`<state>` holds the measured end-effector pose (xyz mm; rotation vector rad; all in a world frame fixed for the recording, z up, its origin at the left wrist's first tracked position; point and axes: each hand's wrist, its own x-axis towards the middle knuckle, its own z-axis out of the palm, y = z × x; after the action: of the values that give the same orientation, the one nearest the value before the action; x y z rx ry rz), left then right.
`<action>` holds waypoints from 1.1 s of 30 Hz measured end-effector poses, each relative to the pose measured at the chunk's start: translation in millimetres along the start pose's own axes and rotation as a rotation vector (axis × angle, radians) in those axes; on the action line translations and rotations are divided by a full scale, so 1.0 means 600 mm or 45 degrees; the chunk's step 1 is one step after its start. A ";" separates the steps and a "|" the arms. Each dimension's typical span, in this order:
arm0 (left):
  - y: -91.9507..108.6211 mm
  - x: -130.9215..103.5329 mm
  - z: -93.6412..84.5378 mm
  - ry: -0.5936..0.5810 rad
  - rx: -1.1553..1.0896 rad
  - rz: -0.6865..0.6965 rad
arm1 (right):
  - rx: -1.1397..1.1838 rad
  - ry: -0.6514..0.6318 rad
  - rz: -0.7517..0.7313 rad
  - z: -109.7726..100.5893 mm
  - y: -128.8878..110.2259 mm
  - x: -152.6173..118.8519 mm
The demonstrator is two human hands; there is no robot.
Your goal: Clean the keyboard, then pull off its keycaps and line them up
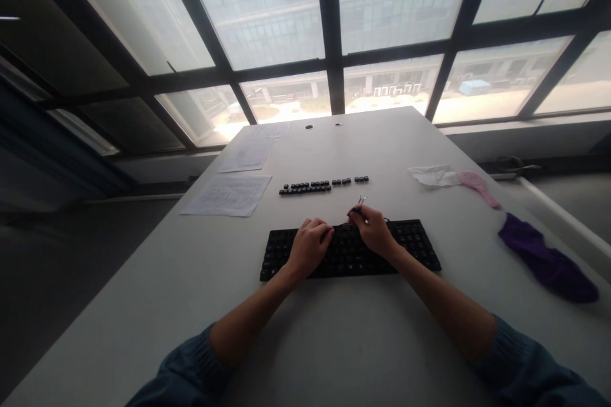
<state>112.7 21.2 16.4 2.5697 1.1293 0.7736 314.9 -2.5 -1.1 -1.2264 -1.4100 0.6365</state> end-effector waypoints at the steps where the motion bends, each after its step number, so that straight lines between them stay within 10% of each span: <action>1: -0.001 -0.002 0.003 0.003 -0.008 -0.004 | -0.002 -0.003 0.005 0.000 0.004 0.000; 16: -0.002 -0.010 0.006 -0.010 0.017 0.035 | -0.127 -0.383 -0.154 0.009 -0.007 -0.009; 33: 0.002 0.022 0.044 -0.091 -0.225 0.003 | 0.316 0.065 0.113 0.004 0.014 -0.003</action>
<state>135.2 30.3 -0.4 2.4324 0.9907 0.7404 315.2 -0.7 -10.0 -1.1035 -1.1999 0.8107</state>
